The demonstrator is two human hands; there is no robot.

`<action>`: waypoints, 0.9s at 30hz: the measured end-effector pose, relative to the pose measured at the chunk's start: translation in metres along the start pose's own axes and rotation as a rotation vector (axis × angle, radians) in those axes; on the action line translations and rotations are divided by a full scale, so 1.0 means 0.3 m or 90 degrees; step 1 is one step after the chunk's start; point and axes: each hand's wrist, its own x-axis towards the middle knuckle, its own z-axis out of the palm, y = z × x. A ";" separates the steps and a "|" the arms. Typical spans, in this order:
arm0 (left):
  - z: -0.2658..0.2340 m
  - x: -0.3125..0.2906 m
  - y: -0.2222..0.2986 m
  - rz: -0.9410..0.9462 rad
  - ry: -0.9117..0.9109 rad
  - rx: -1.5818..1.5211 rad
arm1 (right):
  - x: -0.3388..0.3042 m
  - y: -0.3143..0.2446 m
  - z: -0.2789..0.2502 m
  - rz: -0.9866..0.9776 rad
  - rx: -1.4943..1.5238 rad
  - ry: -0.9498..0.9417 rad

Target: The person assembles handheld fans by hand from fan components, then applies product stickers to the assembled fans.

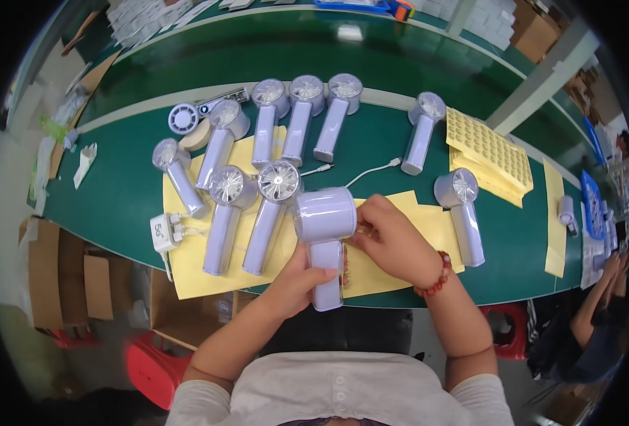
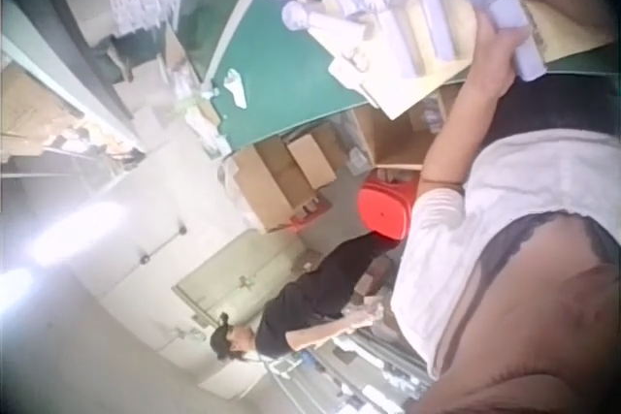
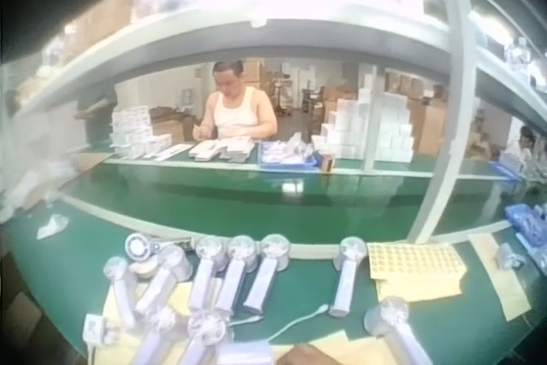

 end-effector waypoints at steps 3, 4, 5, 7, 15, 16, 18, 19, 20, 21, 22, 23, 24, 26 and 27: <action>0.007 -0.012 0.003 0.016 0.003 -0.035 | 0.026 0.032 0.021 0.013 -0.034 -0.055; 0.000 -0.006 0.005 0.009 -0.002 -0.031 | 0.029 0.035 0.030 0.020 -0.030 -0.044; -0.004 -0.007 0.004 0.013 -0.002 -0.039 | 0.029 0.036 0.037 0.024 -0.025 -0.039; -0.006 -0.006 0.002 0.013 -0.001 -0.048 | 0.029 0.037 0.053 0.019 -0.048 -0.017; -0.034 0.009 -0.002 0.013 -0.095 -0.062 | 0.027 0.044 0.065 -0.004 -0.097 0.032; -0.033 0.001 0.000 0.007 -0.094 -0.058 | 0.029 0.039 0.062 0.003 -0.098 0.025; -0.021 0.008 0.008 0.023 -0.069 -0.057 | 0.034 0.045 0.056 0.006 -0.105 0.023; -0.025 0.008 0.006 0.024 -0.072 -0.055 | 0.035 0.055 0.059 0.003 -0.091 0.005; -0.030 0.003 -0.001 0.042 -0.069 -0.087 | 0.038 0.061 0.058 -0.003 -0.078 -0.016; -0.031 0.001 -0.004 0.061 -0.065 -0.119 | 0.037 0.062 0.052 -0.007 -0.080 -0.016; -0.026 0.001 -0.001 0.065 -0.066 -0.119 | 0.035 0.065 0.044 -0.016 -0.050 -0.031; -0.015 -0.006 0.004 0.075 -0.067 -0.098 | 0.029 0.067 0.037 -0.025 -0.020 -0.049; -0.008 -0.011 0.005 0.085 -0.069 -0.077 | 0.024 0.071 0.028 -0.029 -0.021 -0.053; -0.004 -0.018 0.003 0.094 -0.076 -0.075 | 0.023 0.077 0.012 -0.007 0.049 -0.099; -0.004 -0.023 0.003 0.098 -0.085 -0.072 | 0.027 0.058 -0.004 0.009 0.038 -0.136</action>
